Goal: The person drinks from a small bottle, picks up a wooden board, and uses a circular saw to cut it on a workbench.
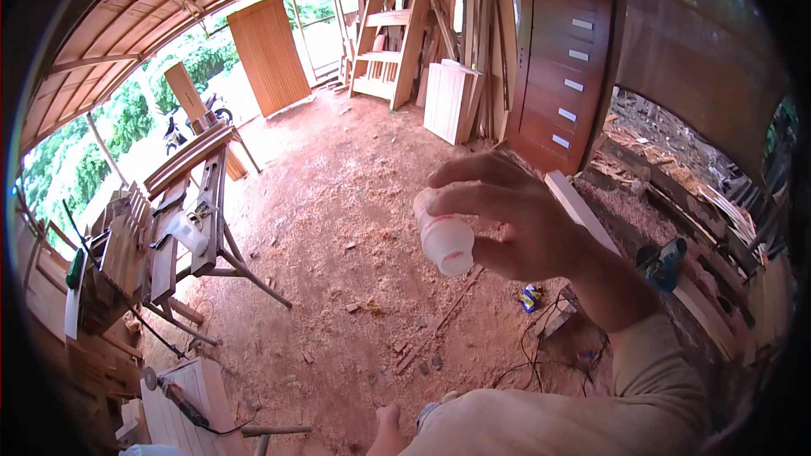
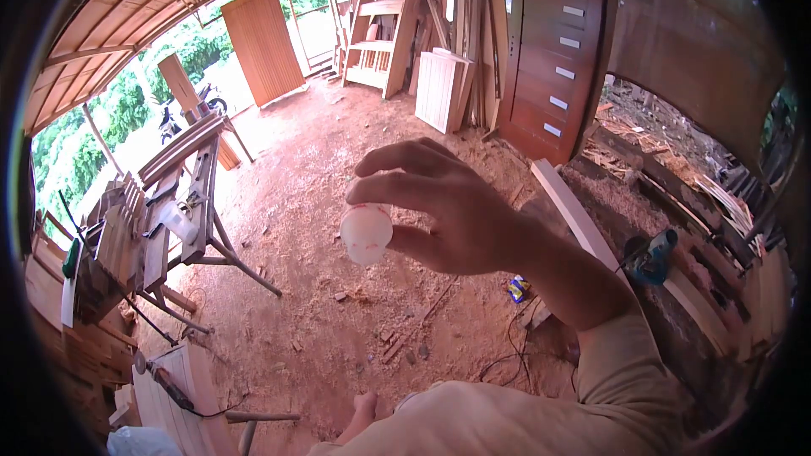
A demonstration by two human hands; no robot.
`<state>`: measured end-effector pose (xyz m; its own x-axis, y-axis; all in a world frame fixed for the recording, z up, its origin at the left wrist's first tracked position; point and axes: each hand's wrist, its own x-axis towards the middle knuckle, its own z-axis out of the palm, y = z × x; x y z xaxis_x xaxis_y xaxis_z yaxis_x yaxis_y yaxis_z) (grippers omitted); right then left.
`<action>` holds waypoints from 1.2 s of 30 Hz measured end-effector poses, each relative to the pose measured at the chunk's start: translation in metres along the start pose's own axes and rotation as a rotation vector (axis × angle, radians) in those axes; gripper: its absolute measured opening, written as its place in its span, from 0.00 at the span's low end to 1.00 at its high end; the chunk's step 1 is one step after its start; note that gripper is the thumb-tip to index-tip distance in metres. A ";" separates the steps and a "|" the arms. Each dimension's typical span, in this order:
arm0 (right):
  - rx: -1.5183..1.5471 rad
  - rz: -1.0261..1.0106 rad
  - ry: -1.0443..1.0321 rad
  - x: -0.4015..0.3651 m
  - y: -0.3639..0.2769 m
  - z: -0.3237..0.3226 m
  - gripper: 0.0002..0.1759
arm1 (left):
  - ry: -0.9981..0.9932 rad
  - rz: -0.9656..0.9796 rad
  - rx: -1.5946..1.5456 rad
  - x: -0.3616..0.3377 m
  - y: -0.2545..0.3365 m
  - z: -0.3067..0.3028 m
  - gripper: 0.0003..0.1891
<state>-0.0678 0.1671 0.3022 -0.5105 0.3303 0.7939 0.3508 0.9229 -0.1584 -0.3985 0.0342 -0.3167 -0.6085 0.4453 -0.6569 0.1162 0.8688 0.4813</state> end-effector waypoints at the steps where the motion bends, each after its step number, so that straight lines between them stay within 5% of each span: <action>1: -0.018 -0.023 0.009 0.001 -0.003 0.000 0.21 | 0.002 0.006 -0.009 -0.001 0.003 0.000 0.31; 5: 0.342 0.002 -0.090 0.001 -0.032 0.000 0.24 | -0.071 -0.073 0.066 0.020 -0.008 0.006 0.31; 8: 0.670 0.258 -0.470 -0.013 -0.050 -0.007 0.26 | -0.102 -0.074 0.085 0.023 -0.017 0.012 0.31; 12: 0.665 0.414 -0.413 -0.028 -0.042 0.011 0.27 | -0.133 0.027 0.061 0.012 -0.019 0.010 0.30; 14: 0.713 0.336 -0.595 -0.029 -0.054 0.007 0.29 | -0.092 -0.018 0.059 0.017 -0.024 0.012 0.29; 20: 0.626 0.163 -0.543 -0.008 -0.076 -0.007 0.23 | -0.046 -0.026 0.228 0.008 -0.038 0.004 0.28; 27: 0.371 -0.268 -0.040 0.014 -0.109 0.013 0.17 | -0.011 -0.044 0.262 0.013 -0.047 0.017 0.28; 36: 0.337 -0.374 0.010 0.018 -0.115 0.013 0.16 | 0.034 -0.118 -0.002 -0.022 -0.045 -0.001 0.29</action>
<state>-0.1280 0.0692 0.3268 -0.5444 -0.0359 0.8381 -0.1284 0.9909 -0.0410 -0.3913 -0.0152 -0.3234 -0.6444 0.3321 -0.6888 0.0410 0.9145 0.4026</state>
